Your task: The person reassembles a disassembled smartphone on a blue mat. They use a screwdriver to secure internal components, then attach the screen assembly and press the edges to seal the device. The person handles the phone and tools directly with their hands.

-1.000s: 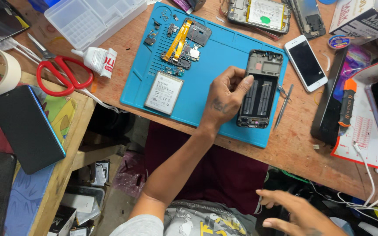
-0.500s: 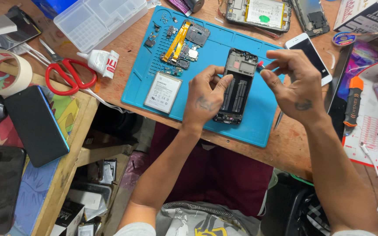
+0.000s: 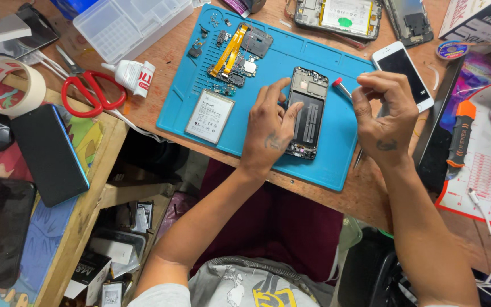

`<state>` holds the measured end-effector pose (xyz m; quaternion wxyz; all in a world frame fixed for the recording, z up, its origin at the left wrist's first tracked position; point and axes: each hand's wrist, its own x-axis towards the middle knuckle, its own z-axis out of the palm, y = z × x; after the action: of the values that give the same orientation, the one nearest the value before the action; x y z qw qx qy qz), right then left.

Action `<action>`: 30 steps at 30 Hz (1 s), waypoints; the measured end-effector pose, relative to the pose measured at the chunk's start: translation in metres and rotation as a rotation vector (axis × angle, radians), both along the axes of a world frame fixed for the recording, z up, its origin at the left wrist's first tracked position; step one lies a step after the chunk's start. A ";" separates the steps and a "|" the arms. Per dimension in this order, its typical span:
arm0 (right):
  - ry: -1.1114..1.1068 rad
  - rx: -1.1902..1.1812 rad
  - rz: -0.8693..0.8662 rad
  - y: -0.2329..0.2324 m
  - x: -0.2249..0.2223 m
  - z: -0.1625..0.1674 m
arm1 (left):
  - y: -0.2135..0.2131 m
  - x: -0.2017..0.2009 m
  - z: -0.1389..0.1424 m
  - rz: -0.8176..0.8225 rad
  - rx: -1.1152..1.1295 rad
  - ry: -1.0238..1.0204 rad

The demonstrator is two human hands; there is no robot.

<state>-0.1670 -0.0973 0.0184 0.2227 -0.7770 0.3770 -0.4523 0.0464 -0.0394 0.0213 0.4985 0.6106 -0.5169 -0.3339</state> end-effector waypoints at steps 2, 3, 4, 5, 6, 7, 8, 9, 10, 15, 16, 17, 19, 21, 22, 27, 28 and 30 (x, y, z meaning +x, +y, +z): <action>-0.013 -0.014 0.000 0.001 0.001 0.002 | 0.007 -0.003 0.004 -0.007 0.029 -0.016; -0.012 -0.023 0.000 0.001 0.000 0.003 | 0.012 -0.004 0.005 -0.013 -0.003 -0.049; -0.010 -0.030 0.000 0.001 -0.001 0.002 | 0.018 -0.004 0.006 -0.021 -0.031 -0.082; -0.009 -0.035 -0.002 0.002 -0.002 0.001 | 0.022 -0.003 0.006 -0.030 -0.059 -0.115; 0.004 -0.044 -0.008 0.002 -0.004 -0.001 | 0.025 -0.003 0.005 -0.051 -0.059 -0.164; 0.018 -0.049 -0.013 0.002 -0.006 -0.003 | 0.029 -0.003 0.003 -0.073 -0.055 -0.211; 0.033 -0.058 -0.017 0.003 -0.008 -0.003 | 0.032 -0.002 0.001 -0.094 -0.056 -0.257; -0.001 -0.053 -0.010 0.003 -0.008 -0.002 | 0.036 -0.001 0.000 -0.118 -0.055 -0.279; -0.036 -0.050 -0.001 0.005 -0.007 0.001 | 0.039 0.000 -0.001 -0.141 -0.055 -0.302; -0.147 -0.080 -0.021 0.050 0.002 0.054 | 0.041 0.012 0.000 -0.234 -0.119 -0.488; -0.187 -0.099 -0.002 0.071 0.000 0.068 | 0.039 0.016 0.001 -0.262 -0.095 -0.484; -0.226 -0.130 0.029 0.093 -0.003 0.078 | 0.037 0.019 0.003 -0.296 -0.072 -0.479; -0.319 -0.184 0.169 0.141 -0.014 0.091 | 0.031 0.028 0.005 -0.374 -0.134 -0.446; -0.362 -0.193 0.271 0.156 -0.021 0.089 | 0.031 0.040 0.008 -0.402 -0.172 -0.441; -0.370 -0.193 0.296 0.155 -0.024 0.084 | 0.031 0.049 0.009 -0.390 -0.185 -0.459; -0.386 -0.170 0.329 0.163 -0.031 0.079 | 0.037 0.101 0.018 -0.167 -0.312 -0.585; -0.386 -0.166 0.337 0.163 -0.032 0.080 | 0.039 0.109 0.019 -0.114 -0.316 -0.605; -0.391 -0.163 0.360 0.164 -0.032 0.080 | 0.048 0.119 0.018 -0.093 -0.298 -0.649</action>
<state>-0.1992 0.0664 0.0980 0.3047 -0.7449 0.1452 -0.5755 0.1655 0.0088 0.0395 0.3761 0.5814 -0.7185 -0.0660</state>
